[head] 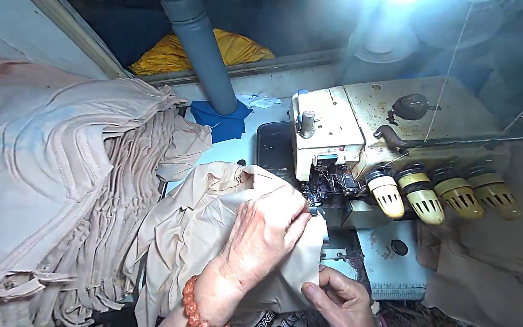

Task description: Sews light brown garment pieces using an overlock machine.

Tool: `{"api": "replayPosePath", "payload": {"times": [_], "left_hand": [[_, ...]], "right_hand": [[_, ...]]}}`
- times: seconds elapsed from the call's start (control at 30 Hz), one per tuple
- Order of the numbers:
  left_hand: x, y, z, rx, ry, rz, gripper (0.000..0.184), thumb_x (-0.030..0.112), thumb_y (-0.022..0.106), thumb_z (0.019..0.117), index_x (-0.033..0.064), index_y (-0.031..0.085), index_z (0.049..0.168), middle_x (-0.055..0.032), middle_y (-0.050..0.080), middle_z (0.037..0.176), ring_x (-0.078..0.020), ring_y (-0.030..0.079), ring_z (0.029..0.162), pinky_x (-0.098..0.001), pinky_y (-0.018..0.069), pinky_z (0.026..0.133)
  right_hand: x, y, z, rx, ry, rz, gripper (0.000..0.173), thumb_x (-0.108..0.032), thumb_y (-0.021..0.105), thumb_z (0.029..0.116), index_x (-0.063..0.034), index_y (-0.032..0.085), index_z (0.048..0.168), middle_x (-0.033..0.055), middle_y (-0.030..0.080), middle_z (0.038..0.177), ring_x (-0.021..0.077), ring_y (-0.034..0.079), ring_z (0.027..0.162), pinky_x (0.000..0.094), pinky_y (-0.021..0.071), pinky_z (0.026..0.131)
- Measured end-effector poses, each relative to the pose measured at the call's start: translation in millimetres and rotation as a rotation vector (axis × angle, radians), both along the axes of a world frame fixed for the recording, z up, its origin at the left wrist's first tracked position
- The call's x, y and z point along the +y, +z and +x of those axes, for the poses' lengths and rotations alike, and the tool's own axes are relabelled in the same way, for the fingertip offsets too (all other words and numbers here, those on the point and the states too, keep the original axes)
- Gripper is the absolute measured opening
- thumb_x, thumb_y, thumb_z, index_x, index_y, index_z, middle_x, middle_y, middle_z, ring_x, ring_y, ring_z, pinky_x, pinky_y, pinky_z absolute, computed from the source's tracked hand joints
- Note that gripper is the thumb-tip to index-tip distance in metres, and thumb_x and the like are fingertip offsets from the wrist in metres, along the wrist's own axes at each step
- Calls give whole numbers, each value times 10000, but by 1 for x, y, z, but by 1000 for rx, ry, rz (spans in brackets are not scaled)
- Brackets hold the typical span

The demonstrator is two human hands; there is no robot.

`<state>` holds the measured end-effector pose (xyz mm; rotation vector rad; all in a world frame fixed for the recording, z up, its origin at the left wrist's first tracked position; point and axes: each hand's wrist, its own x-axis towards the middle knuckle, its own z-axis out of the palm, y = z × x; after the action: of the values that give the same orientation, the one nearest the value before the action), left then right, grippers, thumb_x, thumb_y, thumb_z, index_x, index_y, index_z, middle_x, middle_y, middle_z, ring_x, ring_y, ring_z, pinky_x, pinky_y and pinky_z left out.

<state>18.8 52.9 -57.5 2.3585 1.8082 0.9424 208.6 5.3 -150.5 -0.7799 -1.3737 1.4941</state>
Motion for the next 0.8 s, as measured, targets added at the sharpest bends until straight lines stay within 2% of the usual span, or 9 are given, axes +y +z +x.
{"api": "replayPosePath", "payload": {"times": [0.1,0.23,0.37,0.43,0.5,0.6,0.7,0.77,0.8], "left_hand": [[-3,-5,3,117,-7,122,186,208,618,944,117,733,831,-2,623,772,-113,616,660,-245,485,533],[-14,-9,9,221,20,204,161,133,616,939,78,762,902,-57,657,804,-187,619,647,-297,478,511],[-12,-12,4,217,21,186,226,133,599,949,86,799,1042,-86,748,1035,-228,684,791,-357,538,623],[0,-13,-5,171,20,155,224,157,591,955,88,796,1011,-92,743,1063,-261,701,873,-418,556,698],[16,-13,-12,153,38,141,199,166,606,964,75,779,928,-102,729,1042,-281,681,883,-451,540,730],[38,-11,-21,142,90,164,190,127,602,962,50,768,909,-124,723,1075,-313,669,959,-484,518,811],[51,-15,-31,94,220,308,197,89,593,991,32,780,1014,-149,734,1124,-325,680,1050,-490,506,925],[39,-15,-37,57,292,338,219,95,595,1006,38,751,1149,-123,739,1061,-261,695,970,-438,518,883],[21,-14,-40,36,333,289,270,106,586,1005,43,716,1234,-88,728,983,-198,677,855,-380,518,778]], "right_hand": [[0,12,3,1,-7,-135,214,55,637,877,-100,543,990,-109,624,707,-56,565,590,130,466,541],[5,18,13,21,17,-150,261,61,589,842,-148,499,969,-141,551,684,-78,488,551,105,392,491],[14,27,16,53,32,-139,268,58,607,823,-157,509,949,-137,552,678,-70,497,547,110,403,486],[24,33,12,49,21,-84,245,35,629,835,-152,512,941,-130,570,682,-63,520,552,114,431,491],[37,38,5,11,-18,-3,202,3,645,840,-136,523,919,-116,576,668,-53,529,544,118,441,492],[52,42,-4,-69,-106,101,148,-45,662,828,-132,544,844,-112,522,619,-64,471,516,95,379,469],[54,44,-6,-119,-142,138,147,-51,664,823,-137,545,812,-118,476,584,-68,430,488,87,347,449],[53,46,-6,-121,-140,131,161,-45,663,827,-149,541,813,-121,475,581,-71,428,488,84,344,449],[53,46,-6,-114,-141,127,168,-40,665,826,-152,541,809,-122,468,577,-73,418,484,83,335,445]]}}
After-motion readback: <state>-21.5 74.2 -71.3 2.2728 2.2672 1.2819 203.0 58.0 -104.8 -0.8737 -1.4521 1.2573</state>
